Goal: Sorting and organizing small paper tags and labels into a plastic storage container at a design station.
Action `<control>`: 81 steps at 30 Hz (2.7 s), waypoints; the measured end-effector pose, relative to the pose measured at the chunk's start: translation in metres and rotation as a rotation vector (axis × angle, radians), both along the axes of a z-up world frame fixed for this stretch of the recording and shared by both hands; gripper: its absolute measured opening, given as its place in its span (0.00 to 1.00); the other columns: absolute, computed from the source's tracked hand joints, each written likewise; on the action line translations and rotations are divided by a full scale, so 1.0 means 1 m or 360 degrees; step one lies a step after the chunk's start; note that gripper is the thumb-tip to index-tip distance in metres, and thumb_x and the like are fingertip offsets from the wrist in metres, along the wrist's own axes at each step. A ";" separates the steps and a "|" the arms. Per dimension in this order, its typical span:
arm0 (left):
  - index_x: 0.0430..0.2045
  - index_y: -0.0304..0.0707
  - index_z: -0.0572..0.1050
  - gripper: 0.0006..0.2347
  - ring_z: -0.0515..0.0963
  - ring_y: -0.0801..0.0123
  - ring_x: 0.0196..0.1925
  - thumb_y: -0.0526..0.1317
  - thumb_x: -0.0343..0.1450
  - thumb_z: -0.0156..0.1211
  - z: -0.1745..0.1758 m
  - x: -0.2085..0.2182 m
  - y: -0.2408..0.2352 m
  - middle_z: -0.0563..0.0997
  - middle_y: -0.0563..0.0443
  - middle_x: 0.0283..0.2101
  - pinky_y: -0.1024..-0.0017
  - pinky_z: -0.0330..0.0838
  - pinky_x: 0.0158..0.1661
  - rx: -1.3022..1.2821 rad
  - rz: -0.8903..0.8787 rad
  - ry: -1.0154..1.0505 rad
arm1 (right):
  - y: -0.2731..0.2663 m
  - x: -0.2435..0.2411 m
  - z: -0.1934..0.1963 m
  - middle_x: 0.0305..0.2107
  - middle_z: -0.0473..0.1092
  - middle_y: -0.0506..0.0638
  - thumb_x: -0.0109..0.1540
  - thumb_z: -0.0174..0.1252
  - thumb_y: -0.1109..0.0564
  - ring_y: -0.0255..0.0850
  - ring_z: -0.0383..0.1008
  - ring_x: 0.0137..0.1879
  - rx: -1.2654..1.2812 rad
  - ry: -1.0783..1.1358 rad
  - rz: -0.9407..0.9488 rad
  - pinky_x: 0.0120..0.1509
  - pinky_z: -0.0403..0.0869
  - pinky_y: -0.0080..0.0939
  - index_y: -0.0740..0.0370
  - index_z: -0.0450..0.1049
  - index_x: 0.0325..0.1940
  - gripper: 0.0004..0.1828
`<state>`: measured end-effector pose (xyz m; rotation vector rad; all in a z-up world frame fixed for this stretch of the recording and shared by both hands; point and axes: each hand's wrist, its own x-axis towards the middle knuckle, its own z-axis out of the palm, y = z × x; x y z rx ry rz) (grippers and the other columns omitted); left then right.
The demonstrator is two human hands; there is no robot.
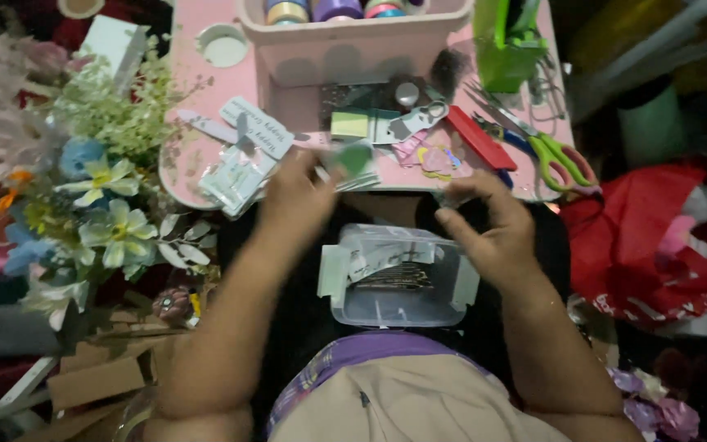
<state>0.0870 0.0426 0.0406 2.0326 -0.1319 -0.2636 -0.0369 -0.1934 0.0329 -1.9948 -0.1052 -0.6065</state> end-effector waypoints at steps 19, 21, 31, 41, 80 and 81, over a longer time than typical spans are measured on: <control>0.43 0.36 0.73 0.15 0.80 0.38 0.43 0.37 0.65 0.70 -0.047 0.111 -0.016 0.81 0.34 0.33 0.43 0.77 0.42 0.1083 -0.0232 -0.0756 | -0.050 0.047 -0.028 0.40 0.76 0.52 0.57 0.68 0.63 0.49 0.79 0.46 -0.1251 -0.0250 -0.0099 0.54 0.75 0.45 0.58 0.79 0.47 0.14; 0.43 0.33 0.73 0.15 0.80 0.35 0.43 0.37 0.65 0.69 -0.042 0.108 -0.016 0.80 0.30 0.34 0.42 0.76 0.43 0.1029 -0.0265 -0.0779 | -0.047 0.058 -0.030 0.41 0.76 0.52 0.57 0.68 0.62 0.49 0.79 0.46 -0.1339 -0.0281 -0.0040 0.52 0.76 0.44 0.57 0.78 0.48 0.15; 0.43 0.32 0.74 0.16 0.81 0.37 0.40 0.40 0.66 0.69 -0.041 0.104 -0.020 0.80 0.33 0.32 0.46 0.75 0.42 0.1007 -0.0222 -0.0938 | -0.040 0.075 -0.034 0.34 0.75 0.51 0.60 0.62 0.60 0.47 0.80 0.41 -0.1584 -0.0094 0.0010 0.44 0.78 0.41 0.55 0.75 0.54 0.17; 0.46 0.38 0.77 0.16 0.77 0.53 0.39 0.37 0.65 0.71 -0.028 0.037 -0.038 0.78 0.45 0.36 0.62 0.72 0.41 0.0489 -0.0208 -0.1682 | -0.066 0.077 -0.072 0.32 0.75 0.52 0.63 0.59 0.56 0.44 0.80 0.39 -0.1588 -0.0313 -0.0065 0.45 0.79 0.39 0.59 0.67 0.65 0.25; 0.24 0.39 0.79 0.05 0.72 0.58 0.34 0.34 0.58 0.66 -0.055 0.027 -0.146 0.77 0.49 0.24 0.62 0.61 0.39 0.0846 -0.1006 -0.2057 | -0.090 0.015 -0.094 0.38 0.75 0.60 0.68 0.57 0.70 0.41 0.78 0.43 0.0716 -0.0409 -0.0628 0.47 0.81 0.40 0.67 0.65 0.63 0.20; 0.24 0.39 0.79 0.05 0.72 0.58 0.34 0.34 0.58 0.66 -0.064 0.032 -0.149 0.77 0.49 0.24 0.62 0.61 0.39 0.0845 -0.1014 -0.2057 | -0.089 0.016 -0.092 0.38 0.75 0.60 0.68 0.57 0.70 0.41 0.78 0.43 0.0720 -0.0408 -0.0635 0.47 0.81 0.40 0.67 0.65 0.63 0.20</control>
